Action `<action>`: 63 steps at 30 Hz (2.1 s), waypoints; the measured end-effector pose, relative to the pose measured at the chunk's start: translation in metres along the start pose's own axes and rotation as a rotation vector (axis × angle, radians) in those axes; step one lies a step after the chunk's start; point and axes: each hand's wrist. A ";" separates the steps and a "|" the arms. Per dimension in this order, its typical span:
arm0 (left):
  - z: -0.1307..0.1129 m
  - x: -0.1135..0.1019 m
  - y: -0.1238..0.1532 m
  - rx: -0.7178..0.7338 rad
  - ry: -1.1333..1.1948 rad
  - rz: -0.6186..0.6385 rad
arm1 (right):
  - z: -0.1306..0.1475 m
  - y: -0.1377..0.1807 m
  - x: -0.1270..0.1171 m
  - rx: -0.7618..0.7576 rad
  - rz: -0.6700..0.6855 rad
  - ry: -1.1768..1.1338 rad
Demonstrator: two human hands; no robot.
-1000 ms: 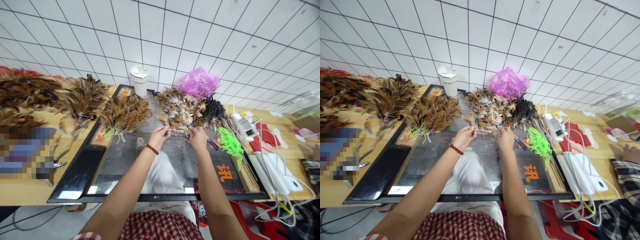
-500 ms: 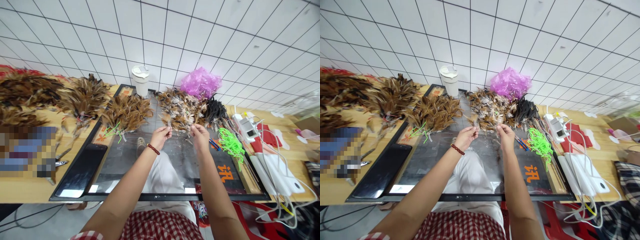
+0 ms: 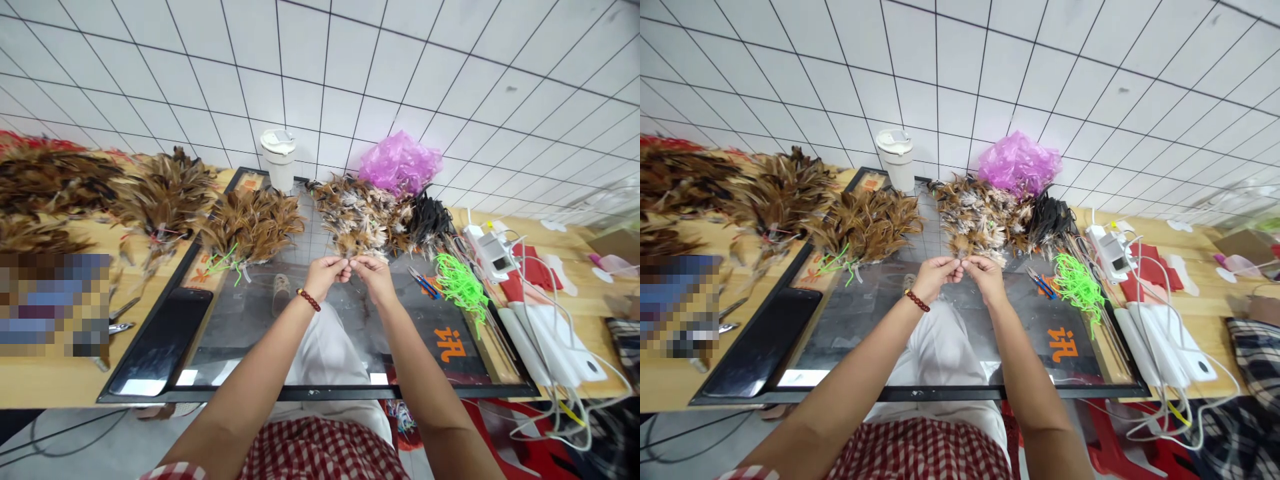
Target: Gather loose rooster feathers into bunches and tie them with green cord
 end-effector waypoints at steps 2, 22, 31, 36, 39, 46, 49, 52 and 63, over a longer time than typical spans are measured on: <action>0.000 0.001 0.000 -0.002 -0.015 -0.008 | 0.000 -0.001 -0.001 -0.027 -0.031 0.026; -0.008 -0.001 0.002 -0.036 0.247 -0.005 | -0.002 0.003 -0.009 -0.385 0.055 0.608; -0.003 -0.003 0.000 -0.073 0.202 0.041 | -0.005 0.007 -0.007 -0.566 -0.067 0.874; -0.005 -0.003 -0.001 0.001 0.214 -0.040 | -0.005 0.004 -0.013 -0.518 -0.120 0.906; -0.007 -0.001 -0.001 0.038 0.230 -0.148 | -0.008 -0.001 -0.021 -0.466 -0.163 1.006; -0.007 0.001 -0.002 0.052 0.223 -0.167 | -0.013 -0.007 -0.032 -0.288 -0.185 1.323; -0.006 0.000 -0.003 0.078 0.241 -0.184 | -0.011 -0.006 -0.032 -0.305 -0.195 1.277; -0.004 -0.001 -0.004 0.128 0.272 -0.246 | -0.007 -0.003 -0.033 -0.311 -0.251 1.244; 0.002 -0.008 -0.015 0.387 0.155 -0.494 | 0.013 -0.010 0.032 -0.241 0.003 1.564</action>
Point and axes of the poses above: each hand's wrist, its own y-axis away from the middle knuckle, its own x-axis out of the palm, z = x × y, and after that the axes turned 6 degrees about z, right-handed
